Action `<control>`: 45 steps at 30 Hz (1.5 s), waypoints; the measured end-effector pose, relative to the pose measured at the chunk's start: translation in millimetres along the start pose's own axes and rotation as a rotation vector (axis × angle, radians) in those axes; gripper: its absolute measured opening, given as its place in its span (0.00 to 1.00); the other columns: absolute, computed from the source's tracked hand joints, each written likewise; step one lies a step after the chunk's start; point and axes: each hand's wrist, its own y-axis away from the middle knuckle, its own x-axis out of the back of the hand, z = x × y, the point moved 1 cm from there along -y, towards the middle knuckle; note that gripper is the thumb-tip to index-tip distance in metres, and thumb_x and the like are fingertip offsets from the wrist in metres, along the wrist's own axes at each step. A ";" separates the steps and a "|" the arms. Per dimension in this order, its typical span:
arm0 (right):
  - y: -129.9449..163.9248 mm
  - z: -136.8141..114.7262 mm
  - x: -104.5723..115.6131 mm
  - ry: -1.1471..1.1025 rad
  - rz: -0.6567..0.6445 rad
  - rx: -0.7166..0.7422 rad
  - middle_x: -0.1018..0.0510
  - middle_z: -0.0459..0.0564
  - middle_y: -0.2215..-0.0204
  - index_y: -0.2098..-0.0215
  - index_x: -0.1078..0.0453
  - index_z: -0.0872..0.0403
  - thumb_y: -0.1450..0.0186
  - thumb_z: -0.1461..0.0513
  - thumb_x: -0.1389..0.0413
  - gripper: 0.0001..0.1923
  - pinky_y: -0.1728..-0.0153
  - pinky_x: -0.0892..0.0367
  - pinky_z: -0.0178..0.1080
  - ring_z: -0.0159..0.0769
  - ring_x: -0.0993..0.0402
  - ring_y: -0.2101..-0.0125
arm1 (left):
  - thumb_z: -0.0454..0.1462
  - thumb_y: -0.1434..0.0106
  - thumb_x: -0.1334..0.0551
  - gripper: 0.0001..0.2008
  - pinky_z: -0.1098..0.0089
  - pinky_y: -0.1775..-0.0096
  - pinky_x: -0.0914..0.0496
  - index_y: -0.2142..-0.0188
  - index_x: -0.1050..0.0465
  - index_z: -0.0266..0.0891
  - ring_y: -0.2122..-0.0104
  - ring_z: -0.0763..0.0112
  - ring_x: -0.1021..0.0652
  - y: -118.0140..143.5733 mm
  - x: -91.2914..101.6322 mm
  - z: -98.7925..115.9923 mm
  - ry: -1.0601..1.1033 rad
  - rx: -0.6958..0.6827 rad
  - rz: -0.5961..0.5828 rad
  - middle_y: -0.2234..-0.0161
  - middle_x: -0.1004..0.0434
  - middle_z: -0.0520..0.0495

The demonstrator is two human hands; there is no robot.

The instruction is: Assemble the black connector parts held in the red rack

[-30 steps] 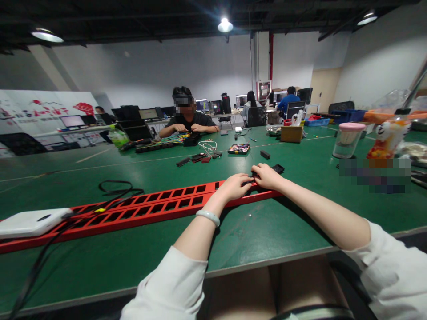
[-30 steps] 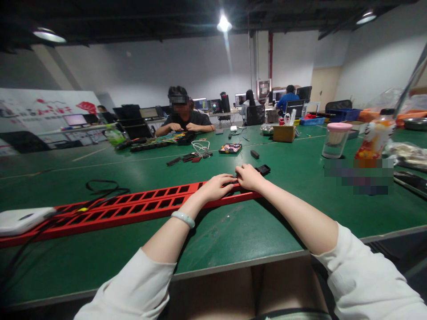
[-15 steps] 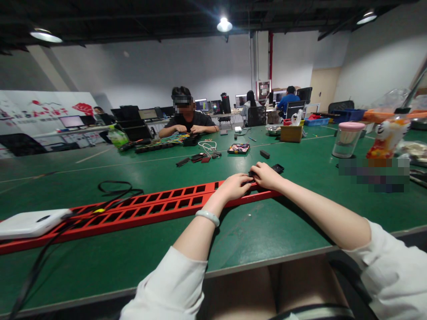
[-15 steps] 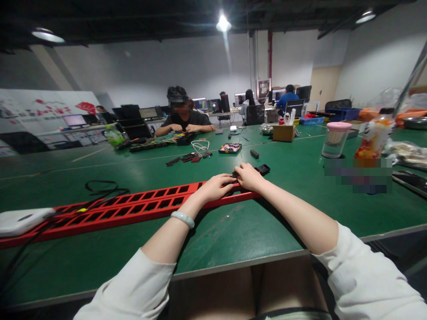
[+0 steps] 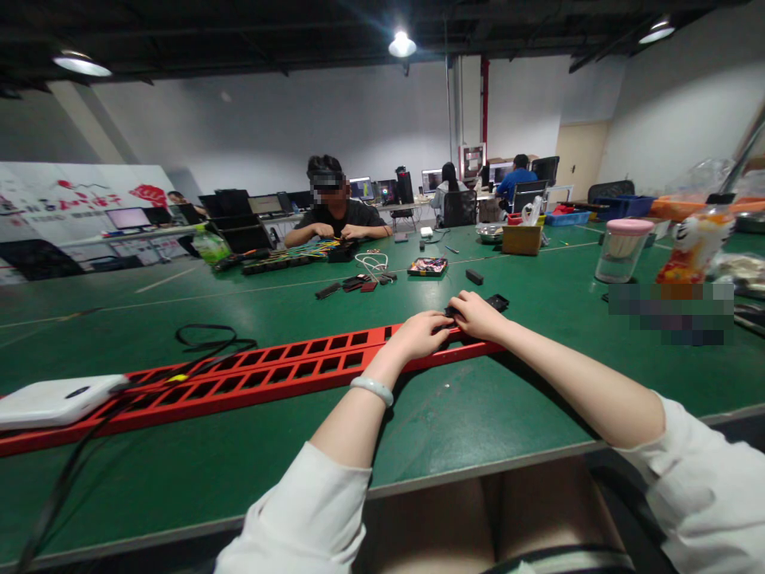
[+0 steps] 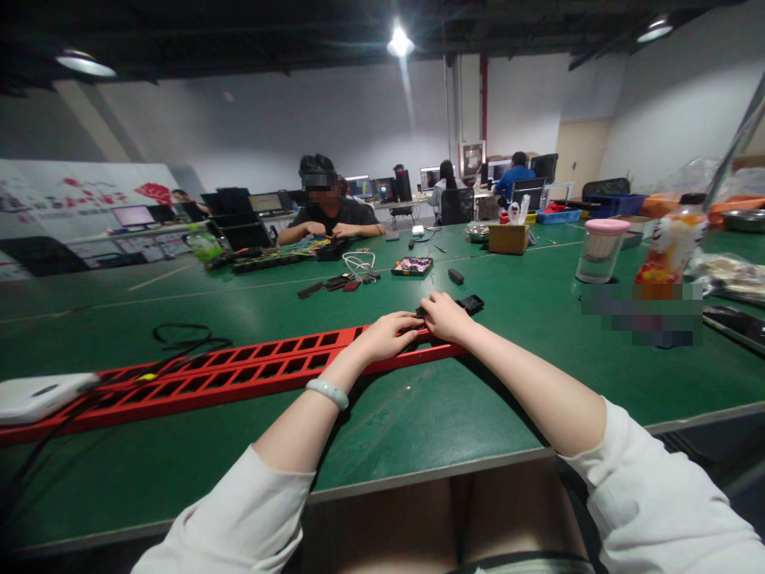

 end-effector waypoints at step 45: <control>0.1 -0.6 -0.4 0.028 -0.038 0.023 0.33 0.55 0.64 0.59 0.36 0.57 0.38 0.63 0.56 0.11 0.61 0.44 0.37 0.37 0.39 0.64 | 0.41 0.38 0.49 0.15 0.69 0.52 0.39 0.54 0.31 0.43 0.54 0.66 0.31 -0.9 1.7 3.2 -0.032 -0.010 0.001 0.53 0.31 0.47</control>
